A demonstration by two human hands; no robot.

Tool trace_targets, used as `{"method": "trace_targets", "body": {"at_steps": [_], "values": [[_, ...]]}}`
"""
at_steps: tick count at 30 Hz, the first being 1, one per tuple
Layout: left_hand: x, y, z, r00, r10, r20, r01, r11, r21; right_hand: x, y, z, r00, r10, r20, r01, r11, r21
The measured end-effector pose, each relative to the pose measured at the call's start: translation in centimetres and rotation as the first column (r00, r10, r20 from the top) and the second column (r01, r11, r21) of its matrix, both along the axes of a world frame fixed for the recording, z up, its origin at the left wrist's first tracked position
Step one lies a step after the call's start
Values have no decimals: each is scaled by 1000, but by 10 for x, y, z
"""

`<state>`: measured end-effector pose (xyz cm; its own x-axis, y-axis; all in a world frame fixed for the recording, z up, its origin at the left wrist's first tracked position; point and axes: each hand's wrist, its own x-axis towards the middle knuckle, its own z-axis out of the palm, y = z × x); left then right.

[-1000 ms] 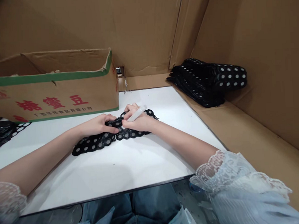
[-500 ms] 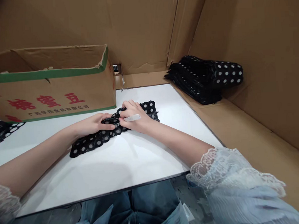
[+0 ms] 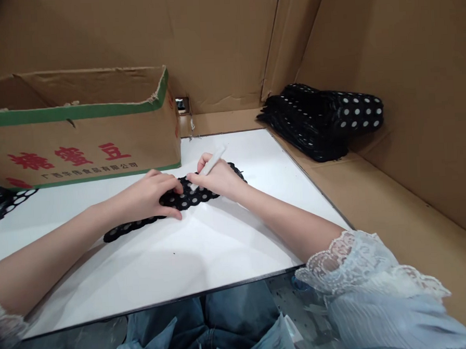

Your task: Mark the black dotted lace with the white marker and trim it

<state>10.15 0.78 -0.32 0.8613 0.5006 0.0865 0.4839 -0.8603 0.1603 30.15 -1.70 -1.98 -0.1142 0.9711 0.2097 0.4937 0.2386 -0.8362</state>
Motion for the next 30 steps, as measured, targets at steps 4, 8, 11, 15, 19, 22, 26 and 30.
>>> {"method": "trace_targets", "body": {"at_steps": [4, 8, 11, 15, 19, 22, 26, 30], "values": [[6, -9, -3, 998, -3, -58, 8, 996, 86, -4, -2, -4, 989, -19, -150, -8, 983, -181], [9, -20, -13, 992, -44, -120, 90, 910, 405, -10, -5, -8, 982, -38, -184, 6, 984, -176], [9, -23, -19, 985, -89, -148, 157, 817, 556, -12, -6, -10, 984, -59, -169, 29, 984, -175], [5, -20, -18, 977, -164, -139, 215, 780, 588, -13, -5, -11, 984, -78, -162, 43, 977, -208], [5, -19, -18, 981, -132, -144, 192, 790, 583, -15, -6, -9, 989, -85, -120, 56, 972, -230], [6, -23, -20, 987, -89, -133, 151, 796, 586, -17, -7, -7, 990, -88, -112, 58, 968, -245], [9, -27, -19, 989, -70, -127, 134, 780, 611, -18, -7, -7, 990, -108, -90, 84, 968, -238], [10, -29, -19, 992, -74, -104, 125, 740, 660, -20, -8, -8, 995, -90, -39, 81, 976, -200]]}}
